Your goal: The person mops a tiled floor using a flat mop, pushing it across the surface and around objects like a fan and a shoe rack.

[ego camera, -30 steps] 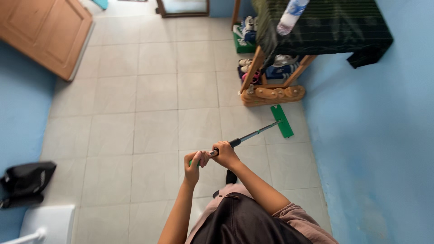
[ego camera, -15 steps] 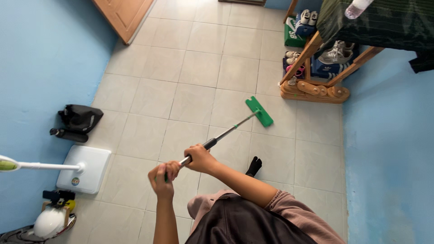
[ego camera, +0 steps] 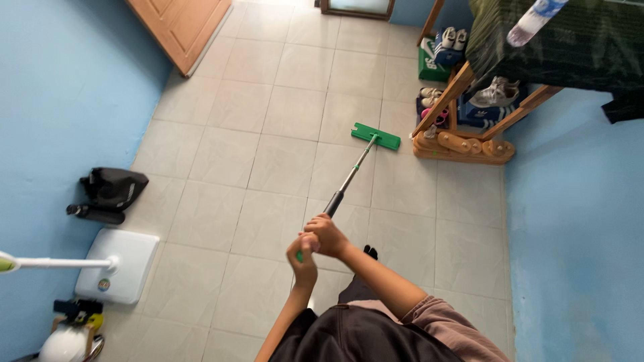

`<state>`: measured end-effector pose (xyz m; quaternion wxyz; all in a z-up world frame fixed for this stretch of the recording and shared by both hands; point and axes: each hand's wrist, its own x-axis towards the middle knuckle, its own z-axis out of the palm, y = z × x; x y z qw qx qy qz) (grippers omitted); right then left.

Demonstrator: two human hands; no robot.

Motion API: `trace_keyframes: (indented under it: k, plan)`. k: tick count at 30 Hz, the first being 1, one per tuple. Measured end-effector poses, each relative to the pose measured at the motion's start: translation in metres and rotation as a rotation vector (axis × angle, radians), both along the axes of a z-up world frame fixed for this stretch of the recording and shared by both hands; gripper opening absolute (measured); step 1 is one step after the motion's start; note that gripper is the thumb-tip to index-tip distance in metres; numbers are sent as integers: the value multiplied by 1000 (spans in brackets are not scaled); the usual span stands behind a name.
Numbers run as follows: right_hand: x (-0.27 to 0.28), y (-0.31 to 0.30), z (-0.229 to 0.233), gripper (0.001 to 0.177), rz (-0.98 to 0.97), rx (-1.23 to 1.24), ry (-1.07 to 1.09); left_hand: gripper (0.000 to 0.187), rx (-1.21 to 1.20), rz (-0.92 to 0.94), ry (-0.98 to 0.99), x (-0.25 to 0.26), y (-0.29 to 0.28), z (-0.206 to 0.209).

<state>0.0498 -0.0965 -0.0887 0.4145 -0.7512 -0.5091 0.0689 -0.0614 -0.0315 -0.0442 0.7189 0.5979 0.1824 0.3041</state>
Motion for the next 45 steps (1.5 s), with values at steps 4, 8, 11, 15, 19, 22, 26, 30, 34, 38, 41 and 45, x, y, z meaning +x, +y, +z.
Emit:
trace_keyframes:
  k: [4,8,11,15,19,22,26,30,34,38,41,45]
  plan:
    - [93,-40,11,17,-60,35,-174,28,404,-125,-6,96,-19,22]
    - [152,-74,46,13,-20,-15,-10,21,693,-323,-197,159,-31,76]
    - [182,-99,71,17,42,156,87,24,694,-605,-313,201,-40,109]
    - [225,-124,86,33,-44,246,154,32,613,-892,-312,257,-66,110]
    - [290,-135,69,36,-92,209,114,30,576,-821,-334,318,-86,72]
    - [334,-132,47,31,-135,155,-73,31,570,-690,-263,366,-86,32]
    - [369,-134,28,25,-216,157,42,28,645,-710,-177,408,-86,1]
    - [392,-130,46,29,-199,224,-8,27,617,-732,-213,427,-84,44]
    - [416,-110,76,30,-272,300,59,30,662,-813,-253,459,-70,101]
    - [469,-73,86,32,-389,427,75,28,600,-818,-427,521,-38,110]
    - [520,-47,75,29,-383,356,41,26,579,-840,-393,571,-10,85]
    - [579,-18,51,26,-310,168,-36,27,630,-846,-309,625,30,47]
